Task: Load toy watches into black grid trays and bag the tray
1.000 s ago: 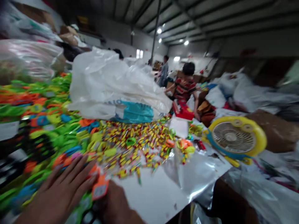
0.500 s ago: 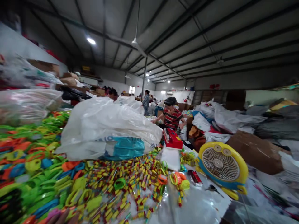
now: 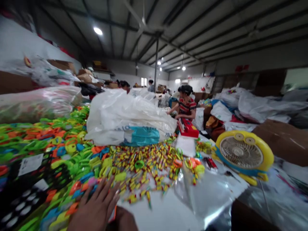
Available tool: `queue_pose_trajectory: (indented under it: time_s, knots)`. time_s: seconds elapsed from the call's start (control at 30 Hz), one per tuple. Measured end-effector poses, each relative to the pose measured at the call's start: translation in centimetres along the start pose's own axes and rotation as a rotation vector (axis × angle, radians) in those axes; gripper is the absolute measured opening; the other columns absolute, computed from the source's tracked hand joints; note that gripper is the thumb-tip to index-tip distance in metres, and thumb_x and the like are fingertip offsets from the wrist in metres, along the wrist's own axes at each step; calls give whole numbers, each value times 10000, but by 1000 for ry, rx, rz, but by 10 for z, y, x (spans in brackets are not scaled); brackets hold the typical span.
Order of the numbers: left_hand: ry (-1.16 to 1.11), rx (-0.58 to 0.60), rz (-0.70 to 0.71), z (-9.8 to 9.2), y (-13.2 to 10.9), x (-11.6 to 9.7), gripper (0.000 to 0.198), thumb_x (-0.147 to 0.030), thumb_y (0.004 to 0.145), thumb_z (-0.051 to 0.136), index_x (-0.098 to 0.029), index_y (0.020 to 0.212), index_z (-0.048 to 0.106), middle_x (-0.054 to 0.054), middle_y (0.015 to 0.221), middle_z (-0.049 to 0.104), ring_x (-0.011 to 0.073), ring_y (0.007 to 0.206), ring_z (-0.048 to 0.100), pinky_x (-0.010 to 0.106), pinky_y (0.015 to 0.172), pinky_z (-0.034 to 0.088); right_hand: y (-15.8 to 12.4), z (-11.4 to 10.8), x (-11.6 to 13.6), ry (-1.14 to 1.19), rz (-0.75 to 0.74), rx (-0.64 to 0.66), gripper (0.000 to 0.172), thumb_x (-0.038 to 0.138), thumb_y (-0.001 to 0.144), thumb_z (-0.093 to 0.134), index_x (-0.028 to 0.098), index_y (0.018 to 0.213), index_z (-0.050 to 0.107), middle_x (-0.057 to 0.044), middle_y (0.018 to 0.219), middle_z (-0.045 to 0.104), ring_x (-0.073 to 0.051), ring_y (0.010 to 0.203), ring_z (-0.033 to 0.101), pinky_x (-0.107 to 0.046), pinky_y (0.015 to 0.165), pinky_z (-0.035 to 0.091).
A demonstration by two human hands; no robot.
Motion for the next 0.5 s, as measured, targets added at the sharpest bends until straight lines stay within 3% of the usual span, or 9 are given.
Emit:
queue_pose_trajectory:
  time_s: [0.07,0.13,0.23,0.33,0.43,0.5]
  knots:
    - [21,-26,1,-4,-3,-5,457,-282,891,348,-293,1310,531,63,1471,386,324,1382,328,630,1108,263,-5,-5,-26,26,42,-89,99,322,826,567,323,852,662,29,772,663,-215,771,619,-346,702,511]
    - [28,-39,11,-2,-5,-6,466,-307,902,333,-283,1335,504,64,1477,383,326,1388,324,627,1101,266,-11,-31,-52,-27,77,-216,155,279,827,506,266,861,658,-1,788,658,-194,736,606,-317,701,496]
    - [37,-45,15,5,-6,-3,490,-375,911,321,-262,1367,462,69,1488,360,329,1391,322,611,1093,278,-18,-108,-84,-389,223,-511,203,269,853,457,215,844,652,-37,836,662,-185,778,601,-283,727,476]
    - [29,-49,19,8,-7,0,507,-414,917,304,-264,1383,437,60,1496,343,313,1393,328,592,1091,290,-19,-189,-102,-553,364,-673,246,291,863,440,163,875,649,-101,882,643,-231,831,574,-345,777,445]
    - [16,-51,21,7,-7,0,513,-432,924,288,-257,1383,439,68,1498,340,308,1395,328,586,1095,284,-8,-229,-109,-639,387,-687,269,262,872,422,135,910,656,-130,934,638,-247,890,564,-364,823,420]
    - [6,-46,12,6,-8,0,513,-440,930,282,-259,1384,436,71,1503,334,307,1399,320,585,1102,273,6,-223,-111,-650,339,-591,251,234,874,438,144,913,669,-111,944,652,-227,904,574,-332,833,420]
Point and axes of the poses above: each hand's wrist, its own y-axis towards the middle knuckle, its own z-axis out of the palm, x = y × z, the point moved 3 cm from there along y, towards the middle knuckle
